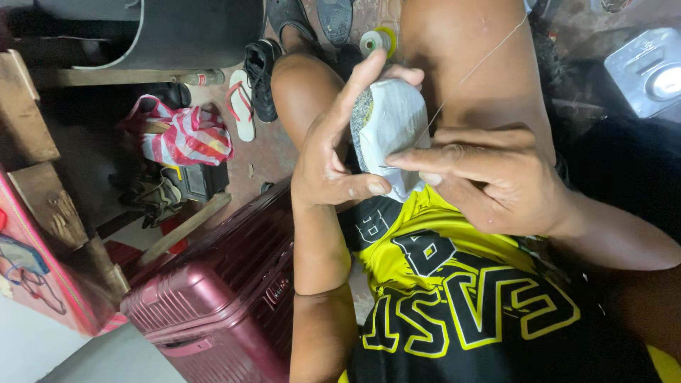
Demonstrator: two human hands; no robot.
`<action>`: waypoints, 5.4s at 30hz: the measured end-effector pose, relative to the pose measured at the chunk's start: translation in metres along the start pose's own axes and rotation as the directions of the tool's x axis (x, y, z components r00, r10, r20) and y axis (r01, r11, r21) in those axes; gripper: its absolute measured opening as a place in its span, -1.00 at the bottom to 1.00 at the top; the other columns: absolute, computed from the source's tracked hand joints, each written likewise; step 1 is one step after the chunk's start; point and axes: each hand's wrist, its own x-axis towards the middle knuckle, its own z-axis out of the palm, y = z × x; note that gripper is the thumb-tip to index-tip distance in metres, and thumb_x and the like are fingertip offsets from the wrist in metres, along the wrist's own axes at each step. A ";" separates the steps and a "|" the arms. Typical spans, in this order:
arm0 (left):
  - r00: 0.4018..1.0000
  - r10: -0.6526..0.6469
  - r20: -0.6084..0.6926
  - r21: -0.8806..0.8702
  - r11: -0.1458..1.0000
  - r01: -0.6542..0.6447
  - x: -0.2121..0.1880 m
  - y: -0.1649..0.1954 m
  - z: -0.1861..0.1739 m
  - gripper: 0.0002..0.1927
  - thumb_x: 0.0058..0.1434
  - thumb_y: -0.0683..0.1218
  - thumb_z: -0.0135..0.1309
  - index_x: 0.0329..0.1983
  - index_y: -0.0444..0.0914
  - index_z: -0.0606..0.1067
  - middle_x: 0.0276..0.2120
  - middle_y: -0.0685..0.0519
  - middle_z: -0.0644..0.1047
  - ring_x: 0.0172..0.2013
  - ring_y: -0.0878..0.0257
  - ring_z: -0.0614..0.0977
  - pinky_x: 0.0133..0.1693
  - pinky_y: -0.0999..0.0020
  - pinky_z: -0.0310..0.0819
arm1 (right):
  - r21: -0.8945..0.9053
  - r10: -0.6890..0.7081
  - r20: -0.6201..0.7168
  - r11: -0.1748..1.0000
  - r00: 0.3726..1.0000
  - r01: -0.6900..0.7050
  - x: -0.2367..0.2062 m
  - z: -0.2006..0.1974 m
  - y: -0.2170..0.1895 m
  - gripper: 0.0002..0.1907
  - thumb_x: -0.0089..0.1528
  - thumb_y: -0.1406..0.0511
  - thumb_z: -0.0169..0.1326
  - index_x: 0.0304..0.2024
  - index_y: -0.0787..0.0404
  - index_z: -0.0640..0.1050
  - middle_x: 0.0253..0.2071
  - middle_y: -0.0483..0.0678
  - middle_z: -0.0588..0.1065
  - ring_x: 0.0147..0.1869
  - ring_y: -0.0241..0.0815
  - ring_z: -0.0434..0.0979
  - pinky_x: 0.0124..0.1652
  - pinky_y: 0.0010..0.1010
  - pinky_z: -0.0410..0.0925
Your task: The person is repairing a sneaker by hand. They repeatedly insert a needle and thread through the sole and upper, pull the thread tight, and use a wooden tool to assist in stitching. The shoe is held between the legs while the person works.
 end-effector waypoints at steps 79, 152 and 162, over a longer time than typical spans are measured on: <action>0.984 0.174 0.042 0.656 0.738 -0.159 0.018 -0.057 0.039 -0.03 0.07 0.37 0.31 0.43 -0.21 0.35 0.26 -0.11 0.47 0.21 0.06 0.56 0.19 0.28 0.45 | -0.458 0.126 0.123 0.887 0.984 -0.056 -0.054 -0.052 0.007 -0.53 0.17 0.47 0.14 0.16 0.22 0.57 -0.24 0.04 0.57 -0.53 -0.27 0.51 -0.55 -0.47 0.40; 0.927 0.357 0.113 0.697 0.637 -0.330 0.046 -0.036 0.052 -0.55 0.07 0.07 0.46 -0.03 -0.20 0.65 -0.11 0.09 0.60 -0.03 0.13 0.60 0.03 0.32 0.51 | -0.415 0.021 0.181 0.908 0.983 0.057 -0.043 -0.082 0.046 -0.80 0.19 0.42 0.20 -0.12 0.21 0.68 -0.29 -0.01 0.64 -0.40 -0.24 0.61 -0.42 -0.47 0.44; 0.942 0.314 0.119 0.731 0.614 -0.297 0.052 -0.030 0.056 -0.59 0.18 0.01 0.46 0.05 -0.17 0.64 -0.02 0.11 0.59 0.03 0.13 0.58 0.08 0.33 0.52 | -0.691 -0.169 0.266 0.653 0.949 0.310 -0.038 -0.080 0.044 -0.79 0.19 0.40 0.27 -0.10 0.18 0.70 -0.38 -0.12 0.60 -0.51 -0.31 0.52 -0.57 -0.47 0.33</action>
